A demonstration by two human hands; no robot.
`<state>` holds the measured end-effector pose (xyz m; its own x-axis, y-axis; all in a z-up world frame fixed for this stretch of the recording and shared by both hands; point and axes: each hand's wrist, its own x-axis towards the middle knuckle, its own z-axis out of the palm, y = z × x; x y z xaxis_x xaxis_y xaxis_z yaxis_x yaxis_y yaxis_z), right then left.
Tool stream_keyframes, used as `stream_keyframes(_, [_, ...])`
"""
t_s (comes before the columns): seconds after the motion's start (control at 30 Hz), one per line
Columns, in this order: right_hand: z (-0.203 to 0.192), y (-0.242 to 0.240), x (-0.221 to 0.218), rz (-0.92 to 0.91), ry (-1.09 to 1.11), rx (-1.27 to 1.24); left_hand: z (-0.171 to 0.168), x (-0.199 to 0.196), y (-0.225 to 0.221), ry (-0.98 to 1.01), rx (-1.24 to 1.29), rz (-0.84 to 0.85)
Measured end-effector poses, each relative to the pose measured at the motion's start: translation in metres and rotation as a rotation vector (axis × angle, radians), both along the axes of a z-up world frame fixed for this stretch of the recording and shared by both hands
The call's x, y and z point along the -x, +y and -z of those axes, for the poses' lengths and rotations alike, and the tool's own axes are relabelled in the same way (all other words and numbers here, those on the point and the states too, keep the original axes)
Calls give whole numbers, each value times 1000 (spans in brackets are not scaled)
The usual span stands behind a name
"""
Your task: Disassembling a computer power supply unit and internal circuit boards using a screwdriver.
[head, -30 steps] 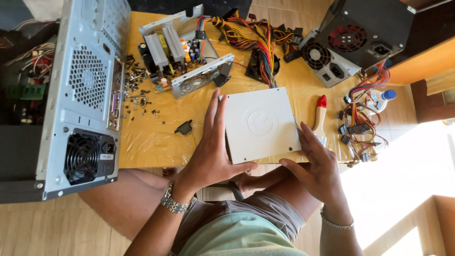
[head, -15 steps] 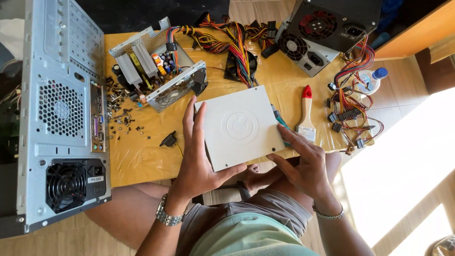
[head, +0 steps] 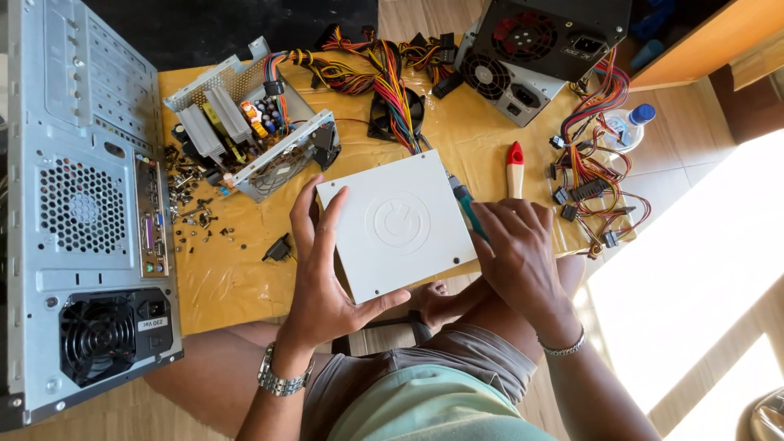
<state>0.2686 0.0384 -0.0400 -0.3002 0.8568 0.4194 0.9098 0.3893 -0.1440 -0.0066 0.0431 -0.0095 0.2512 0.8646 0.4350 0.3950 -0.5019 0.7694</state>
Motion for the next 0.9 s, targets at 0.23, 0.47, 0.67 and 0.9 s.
stream_keyframes(0.23, [-36,-11,-12,-28,988,-177,7,-1,1,-62,-6,6])
stream_keyframes(0.47, [-76,-47,-23,-143,952,-384,9,1,3,-76,-3,8])
stream_keyframes(0.67, [-92,-31,15,-197,798,-430,10,2,3,-64,16,9])
stream_keyframes(0.9, [-91,-24,26,-120,714,-514,11,3,2,-38,12,6])
